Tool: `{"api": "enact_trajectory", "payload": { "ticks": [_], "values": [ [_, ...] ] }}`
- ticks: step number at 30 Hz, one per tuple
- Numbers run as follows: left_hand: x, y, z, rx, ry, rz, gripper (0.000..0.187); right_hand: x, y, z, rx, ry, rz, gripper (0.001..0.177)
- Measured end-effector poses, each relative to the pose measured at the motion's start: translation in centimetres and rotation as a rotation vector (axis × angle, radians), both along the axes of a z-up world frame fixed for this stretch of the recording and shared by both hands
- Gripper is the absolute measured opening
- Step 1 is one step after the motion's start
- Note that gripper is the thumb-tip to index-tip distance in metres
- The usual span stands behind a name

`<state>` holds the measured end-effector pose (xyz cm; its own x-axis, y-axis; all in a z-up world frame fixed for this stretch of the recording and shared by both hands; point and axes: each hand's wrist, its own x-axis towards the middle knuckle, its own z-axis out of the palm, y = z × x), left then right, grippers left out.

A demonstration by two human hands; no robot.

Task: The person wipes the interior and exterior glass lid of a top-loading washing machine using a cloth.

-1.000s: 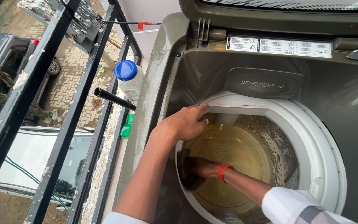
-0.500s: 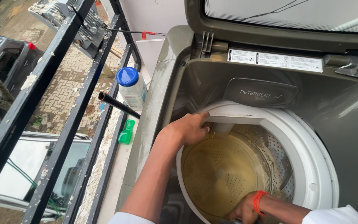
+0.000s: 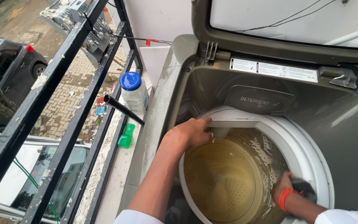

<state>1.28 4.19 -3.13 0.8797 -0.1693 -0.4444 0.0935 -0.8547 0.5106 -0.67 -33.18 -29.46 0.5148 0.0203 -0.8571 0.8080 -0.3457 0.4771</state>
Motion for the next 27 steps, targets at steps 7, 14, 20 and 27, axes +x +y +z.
{"api": "enact_trajectory", "payload": {
  "ticks": [7,14,20,27],
  "values": [
    [-0.2,-0.3,-0.2,0.031,-0.016,-0.068,0.063,5.7,4.3,10.6,0.945,-0.098,-0.753,0.054],
    [-0.5,-0.9,0.7,0.071,0.045,-0.066,0.066,11.6,7.4,7.4,1.776,-0.714,-1.334,0.074],
    [-0.6,-0.8,0.7,0.069,0.08,-0.047,0.067,14.7,14.0,3.2,1.871,-1.091,-1.14,0.065],
    [-0.3,-0.2,1.4,-0.013,0.061,-0.033,0.068,11.2,20.9,6.7,1.592,-0.709,-0.928,0.059]
  ]
}}
